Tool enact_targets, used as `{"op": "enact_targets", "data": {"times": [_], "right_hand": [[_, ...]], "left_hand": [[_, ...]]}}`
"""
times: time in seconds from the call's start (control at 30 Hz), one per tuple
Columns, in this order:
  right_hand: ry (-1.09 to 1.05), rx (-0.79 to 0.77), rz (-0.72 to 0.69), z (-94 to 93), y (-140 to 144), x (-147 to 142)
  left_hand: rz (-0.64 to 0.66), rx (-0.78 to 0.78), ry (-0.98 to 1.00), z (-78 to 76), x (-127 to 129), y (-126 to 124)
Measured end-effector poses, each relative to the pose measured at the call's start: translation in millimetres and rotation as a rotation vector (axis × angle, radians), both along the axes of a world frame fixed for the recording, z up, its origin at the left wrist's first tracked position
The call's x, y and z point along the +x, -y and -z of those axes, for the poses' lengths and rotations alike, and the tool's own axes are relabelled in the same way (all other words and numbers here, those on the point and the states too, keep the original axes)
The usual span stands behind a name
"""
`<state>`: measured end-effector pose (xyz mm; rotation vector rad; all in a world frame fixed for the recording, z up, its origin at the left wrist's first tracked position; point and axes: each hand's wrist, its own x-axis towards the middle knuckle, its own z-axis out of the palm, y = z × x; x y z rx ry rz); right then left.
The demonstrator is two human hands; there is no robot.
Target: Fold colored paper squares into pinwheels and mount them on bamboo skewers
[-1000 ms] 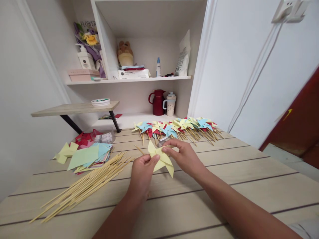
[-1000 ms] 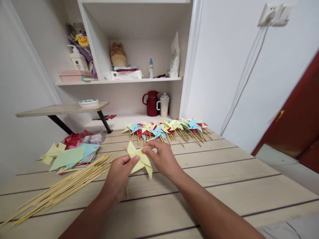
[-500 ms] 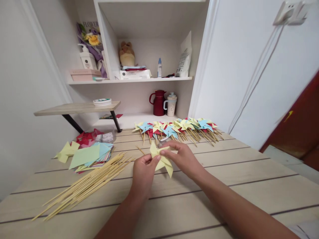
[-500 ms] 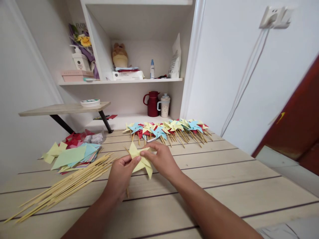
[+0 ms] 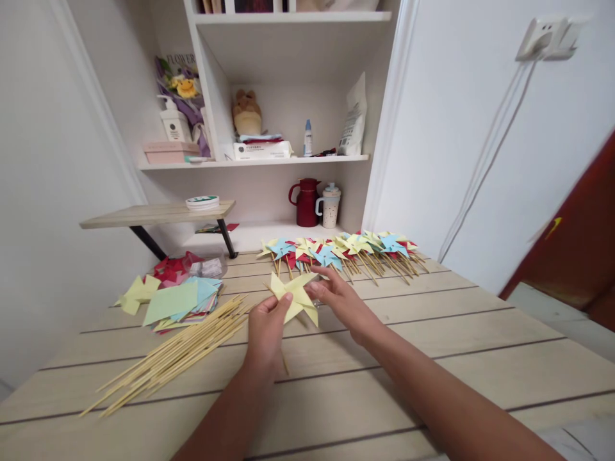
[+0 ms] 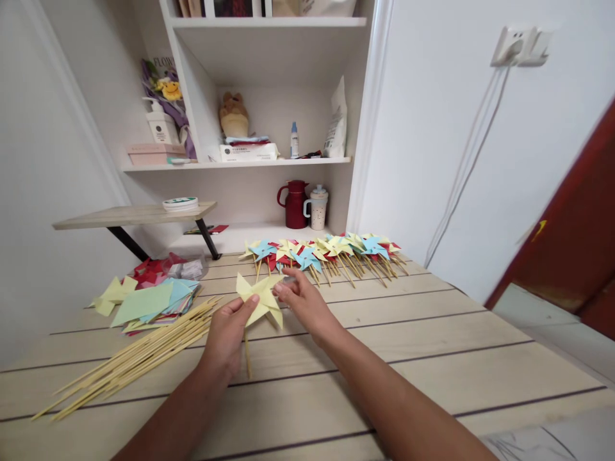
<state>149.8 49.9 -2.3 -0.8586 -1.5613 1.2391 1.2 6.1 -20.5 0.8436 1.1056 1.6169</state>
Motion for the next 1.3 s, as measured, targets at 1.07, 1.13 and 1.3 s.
{"op": "enact_targets", "data": {"times": [1.07,1.13,1.3], "right_hand": [[0.234,-0.027,0.057,11.6,-9.3,-1.8],[0.220,-0.032,0.056,12.2,-9.2,-2.8],[0.157,-0.041,0.046,10.5,-8.0,-3.7]], "left_hand": [[0.149,-0.114,-0.075,7.0,-7.6,-6.8],[0.136,-0.104,-0.080,5.8,-7.5,-6.1],[0.136,-0.080,-0.082,5.0,-7.9,-4.9]]}}
